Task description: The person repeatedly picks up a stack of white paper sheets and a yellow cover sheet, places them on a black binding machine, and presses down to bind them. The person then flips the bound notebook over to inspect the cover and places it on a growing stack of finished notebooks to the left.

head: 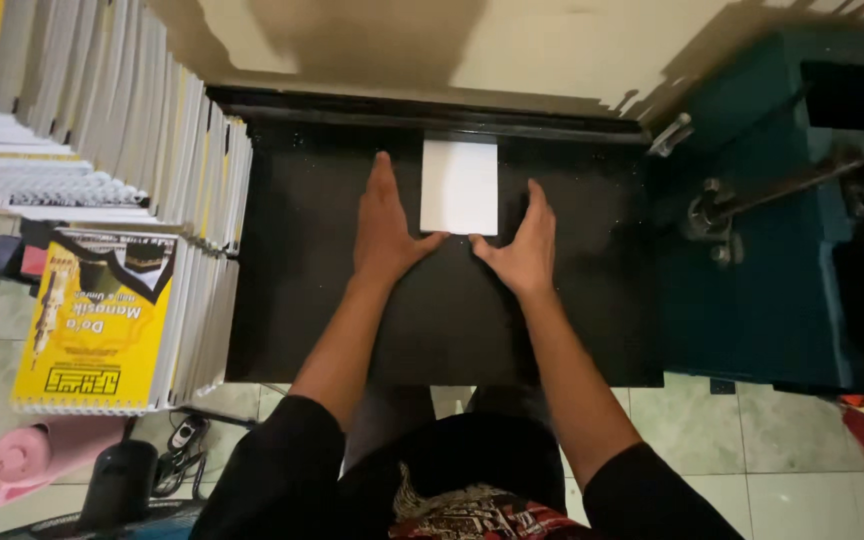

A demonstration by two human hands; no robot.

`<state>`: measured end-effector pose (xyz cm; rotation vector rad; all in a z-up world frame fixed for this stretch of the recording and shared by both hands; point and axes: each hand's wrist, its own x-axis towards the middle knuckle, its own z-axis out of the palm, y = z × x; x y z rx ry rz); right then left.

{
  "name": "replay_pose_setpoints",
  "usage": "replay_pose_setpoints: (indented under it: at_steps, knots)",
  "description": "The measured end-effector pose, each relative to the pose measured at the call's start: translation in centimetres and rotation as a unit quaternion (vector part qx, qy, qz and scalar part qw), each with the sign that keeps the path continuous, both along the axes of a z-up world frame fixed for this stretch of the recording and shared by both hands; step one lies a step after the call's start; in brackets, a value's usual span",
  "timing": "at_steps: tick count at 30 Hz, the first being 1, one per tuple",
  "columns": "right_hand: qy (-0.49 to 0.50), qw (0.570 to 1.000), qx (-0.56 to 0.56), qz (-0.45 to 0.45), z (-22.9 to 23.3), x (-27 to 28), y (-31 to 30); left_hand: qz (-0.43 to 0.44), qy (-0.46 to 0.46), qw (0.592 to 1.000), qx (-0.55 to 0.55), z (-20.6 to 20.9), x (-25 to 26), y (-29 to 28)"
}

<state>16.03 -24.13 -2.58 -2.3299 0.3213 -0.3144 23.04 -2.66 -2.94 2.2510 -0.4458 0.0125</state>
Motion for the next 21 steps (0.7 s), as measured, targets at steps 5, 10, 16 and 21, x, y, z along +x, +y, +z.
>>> replay_pose_setpoints:
  at_steps: [5,10,16,21]
  knots:
    - [0.017,0.999,-0.033,0.011,-2.0,0.3,-0.7,0.0,0.031,0.999,-0.038,1.1,-0.1,0.1]
    - [0.018,0.998,-0.055,0.021,-0.7,-0.1,0.0,0.009,0.044,0.999,-0.021,1.2,-0.1,0.2]
    - [0.033,0.997,-0.064,0.033,-1.3,0.3,-0.5,-0.011,0.02,1.0,-0.011,1.0,0.0,0.3]
    - [0.017,0.993,-0.08,0.089,-0.7,0.3,-0.6,-0.056,0.029,0.99,0.125,2.5,-0.2,-0.2]
